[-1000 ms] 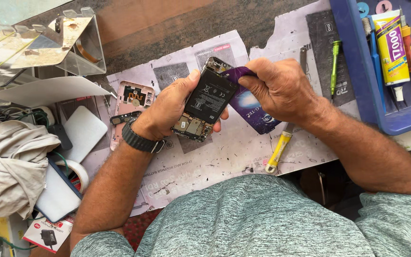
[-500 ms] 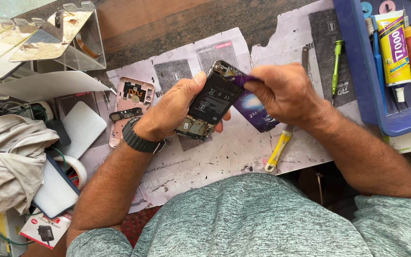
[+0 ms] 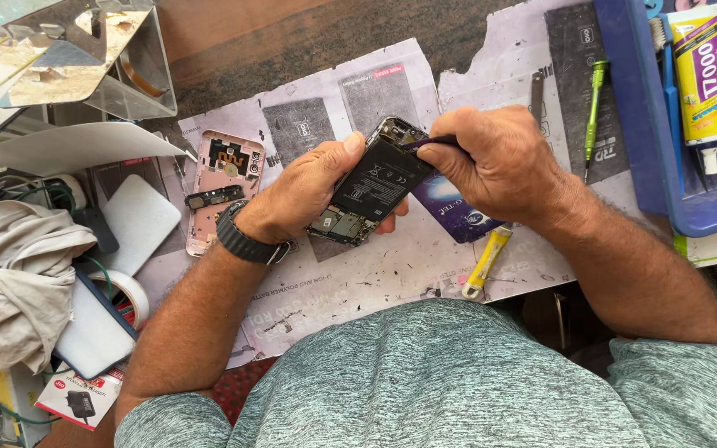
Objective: The person uses a yellow screwdriver to unscrew components on the back of a disassembled smartphone. They then switch to a green screwdriver and a metal spudger to pry and separate the battery from the phone's chassis. A purple plastic card is also used to assist in lifting the battery.
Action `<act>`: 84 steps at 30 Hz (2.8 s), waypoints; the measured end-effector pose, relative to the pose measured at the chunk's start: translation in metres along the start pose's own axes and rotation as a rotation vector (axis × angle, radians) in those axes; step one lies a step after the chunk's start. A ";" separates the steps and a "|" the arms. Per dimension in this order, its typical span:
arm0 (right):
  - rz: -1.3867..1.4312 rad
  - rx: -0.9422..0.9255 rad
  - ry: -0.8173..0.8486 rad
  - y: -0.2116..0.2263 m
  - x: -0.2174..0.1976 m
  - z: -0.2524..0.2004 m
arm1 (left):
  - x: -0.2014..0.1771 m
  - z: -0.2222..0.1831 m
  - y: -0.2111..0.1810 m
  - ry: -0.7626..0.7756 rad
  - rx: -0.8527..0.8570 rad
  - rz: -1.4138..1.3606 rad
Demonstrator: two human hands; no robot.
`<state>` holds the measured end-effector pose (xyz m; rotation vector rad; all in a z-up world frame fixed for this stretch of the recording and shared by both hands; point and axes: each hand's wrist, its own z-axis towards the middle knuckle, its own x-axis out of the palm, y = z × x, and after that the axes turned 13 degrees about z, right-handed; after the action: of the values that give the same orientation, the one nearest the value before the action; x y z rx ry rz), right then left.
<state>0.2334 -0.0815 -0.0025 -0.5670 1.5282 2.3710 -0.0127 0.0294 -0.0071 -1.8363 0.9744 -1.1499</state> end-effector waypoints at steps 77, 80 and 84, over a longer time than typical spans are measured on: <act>-0.187 -0.290 0.035 -0.004 0.003 0.007 | 0.009 0.011 0.002 -0.008 -0.030 0.257; -0.143 -0.239 0.041 -0.001 0.001 0.005 | 0.011 0.010 0.003 -0.005 -0.055 0.243; -0.103 -0.167 0.062 0.002 -0.004 0.005 | 0.011 0.008 0.001 -0.003 -0.047 0.231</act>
<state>0.2352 -0.0781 0.0031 -0.7439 1.2987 2.4362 -0.0019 0.0212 -0.0069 -1.7091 1.1859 -0.9909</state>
